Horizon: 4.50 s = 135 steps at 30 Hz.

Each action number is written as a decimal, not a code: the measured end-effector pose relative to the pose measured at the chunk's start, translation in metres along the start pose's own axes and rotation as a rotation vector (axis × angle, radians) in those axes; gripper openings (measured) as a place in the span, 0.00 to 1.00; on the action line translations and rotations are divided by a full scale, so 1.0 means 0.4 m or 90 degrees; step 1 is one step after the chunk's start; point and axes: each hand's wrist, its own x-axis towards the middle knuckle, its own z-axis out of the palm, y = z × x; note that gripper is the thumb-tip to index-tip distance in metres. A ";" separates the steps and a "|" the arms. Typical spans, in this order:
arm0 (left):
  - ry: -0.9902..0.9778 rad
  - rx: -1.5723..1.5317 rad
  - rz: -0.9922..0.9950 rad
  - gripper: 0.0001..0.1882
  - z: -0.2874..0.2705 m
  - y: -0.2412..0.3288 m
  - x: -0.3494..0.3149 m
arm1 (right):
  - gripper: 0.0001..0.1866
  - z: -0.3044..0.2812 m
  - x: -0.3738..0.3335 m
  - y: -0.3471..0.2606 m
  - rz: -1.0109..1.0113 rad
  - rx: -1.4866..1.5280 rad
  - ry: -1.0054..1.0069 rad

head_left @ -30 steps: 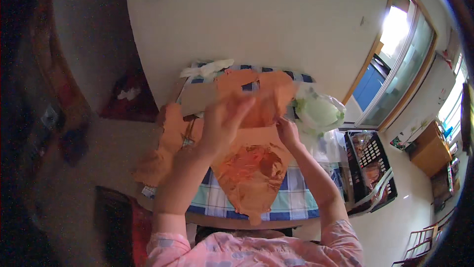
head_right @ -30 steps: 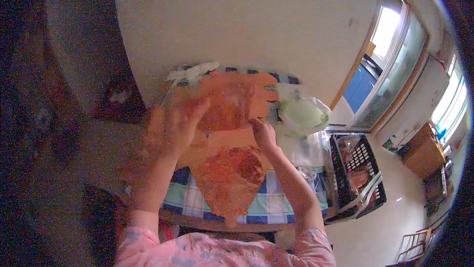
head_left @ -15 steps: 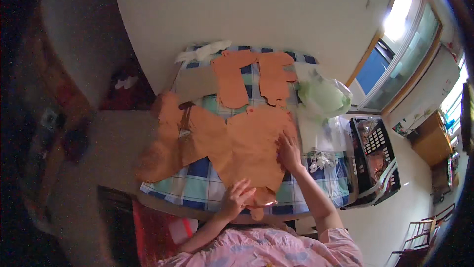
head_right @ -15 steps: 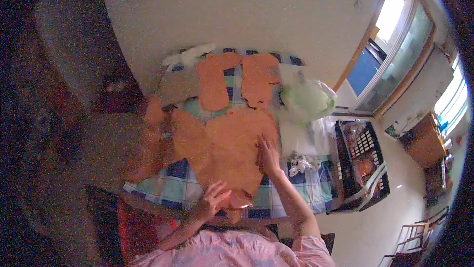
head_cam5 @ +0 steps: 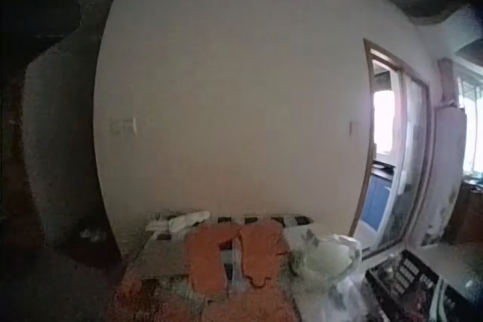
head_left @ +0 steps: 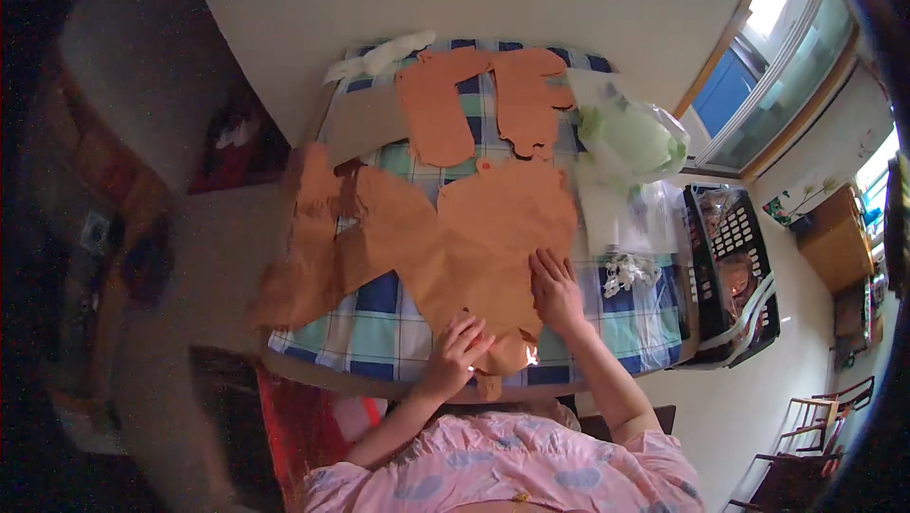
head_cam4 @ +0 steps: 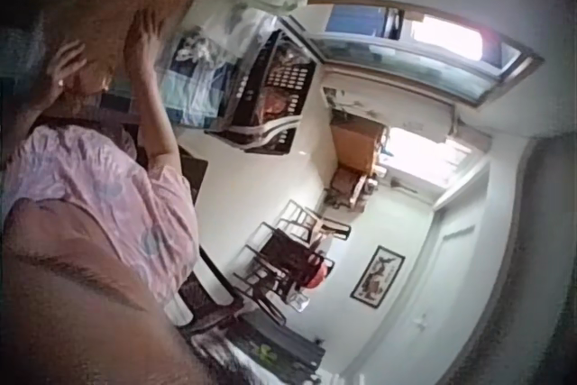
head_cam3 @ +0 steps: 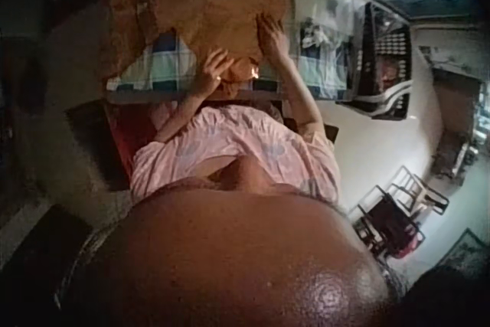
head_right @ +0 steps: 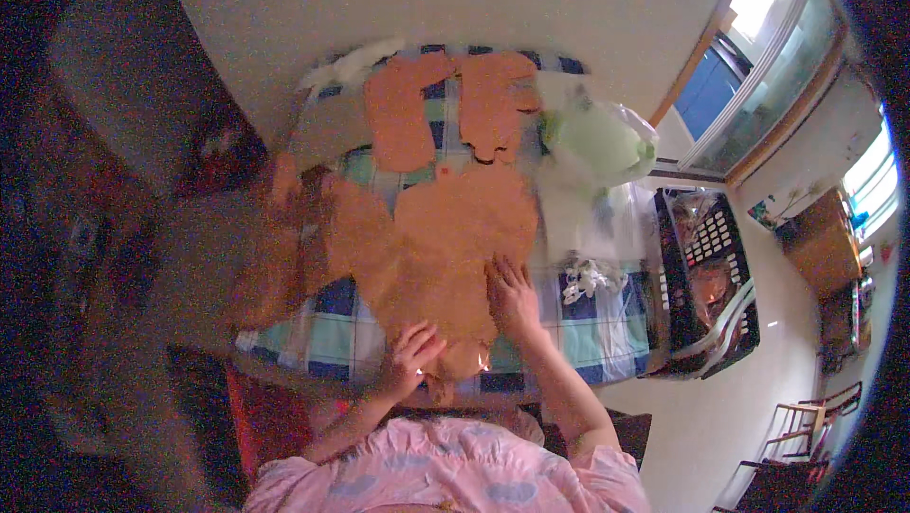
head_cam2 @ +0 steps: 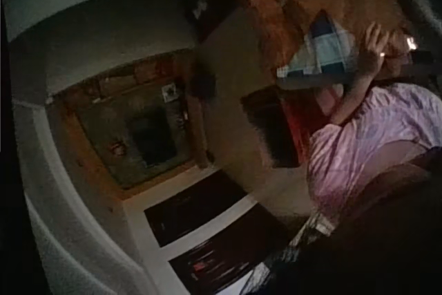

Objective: Folding and arranging orange fabric pieces on a table.

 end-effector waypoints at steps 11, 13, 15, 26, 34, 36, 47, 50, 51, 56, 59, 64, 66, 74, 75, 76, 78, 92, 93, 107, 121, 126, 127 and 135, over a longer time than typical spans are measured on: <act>0.005 0.000 -0.020 0.28 -0.010 -0.001 0.003 | 0.23 0.009 0.011 0.016 0.001 0.010 0.018; 0.014 0.001 -0.020 0.21 -0.005 -0.004 -0.001 | 0.24 0.003 0.015 0.020 -0.009 0.008 0.023; 0.012 -0.008 -0.020 0.22 -0.003 -0.004 -0.002 | 0.23 -0.010 0.014 0.019 0.017 -0.013 -0.009; 0.053 -0.037 -0.082 0.31 -0.116 -0.032 0.046 | 0.22 -0.015 0.009 0.015 0.008 -0.016 0.007; -0.022 0.086 0.042 0.29 -0.030 -0.049 0.238 | 0.22 -0.010 0.015 0.009 0.007 -0.027 0.007; -0.055 0.133 0.067 0.31 -0.008 -0.059 0.243 | 0.23 -0.008 0.014 0.012 0.008 -0.031 0.009; -0.157 0.170 0.054 0.32 0.014 -0.116 0.211 | 0.23 0.001 0.012 0.020 0.022 -0.025 -0.007; -0.149 0.182 0.062 0.32 0.019 -0.122 0.208 | 0.22 -0.007 0.008 0.021 0.022 -0.025 0.015; -0.148 0.181 0.065 0.32 0.013 -0.116 0.214 | 0.22 -0.006 0.007 0.023 0.017 -0.022 0.024; -0.184 0.176 0.048 0.34 0.023 -0.112 0.218 | 0.23 -0.007 0.013 0.010 0.003 -0.020 0.014; -0.167 0.167 0.039 0.34 0.030 -0.092 0.222 | 0.23 0.003 0.008 0.030 0.014 -0.020 0.009; -0.168 0.192 0.036 0.34 0.028 -0.083 0.214 | 0.24 -0.004 0.008 0.022 0.015 -0.019 -0.002; -0.168 0.185 0.032 0.34 0.023 -0.081 0.217 | 0.24 -0.001 0.007 0.024 0.013 -0.019 0.012; -0.175 0.163 0.017 0.35 0.032 -0.089 0.211 | 0.24 -0.008 0.011 0.016 0.011 -0.007 0.022; -0.174 0.164 0.017 0.35 0.032 -0.091 0.212 | 0.24 -0.011 0.017 0.013 0.000 -0.009 0.046; -0.182 0.174 0.016 0.35 0.033 -0.093 0.212 | 0.24 -0.017 0.024 0.010 -0.001 -0.009 0.047; -0.189 0.185 0.015 0.36 0.035 -0.097 0.211 | 0.23 -0.030 0.041 0.006 0.099 0.032 0.116; -0.172 0.212 0.007 0.43 0.049 -0.099 0.206 | 0.26 -0.022 0.080 0.035 0.210 -0.085 0.063; -0.170 0.211 0.009 0.43 0.051 -0.099 0.206 | 0.23 -0.028 0.079 0.036 0.224 -0.070 0.016; -0.163 0.213 0.011 0.45 0.056 -0.099 0.198 | 0.22 0.050 -0.038 0.017 -0.022 0.056 0.031; 0.010 -0.064 -0.068 0.25 0.012 -0.121 0.215 | 0.24 -0.020 -0.006 -0.068 -0.071 0.101 -0.075; 0.101 -0.032 0.074 0.20 -0.003 -0.070 0.284 | 0.23 -0.017 -0.012 -0.072 -0.054 0.105 -0.073; 0.064 -0.012 0.069 0.21 0.020 -0.085 0.290 | 0.23 -0.008 -0.007 -0.069 -0.061 0.097 -0.067; -0.097 0.187 0.013 0.27 0.071 -0.134 0.289 | 0.26 -0.033 -0.033 -0.070 -0.084 0.069 -0.125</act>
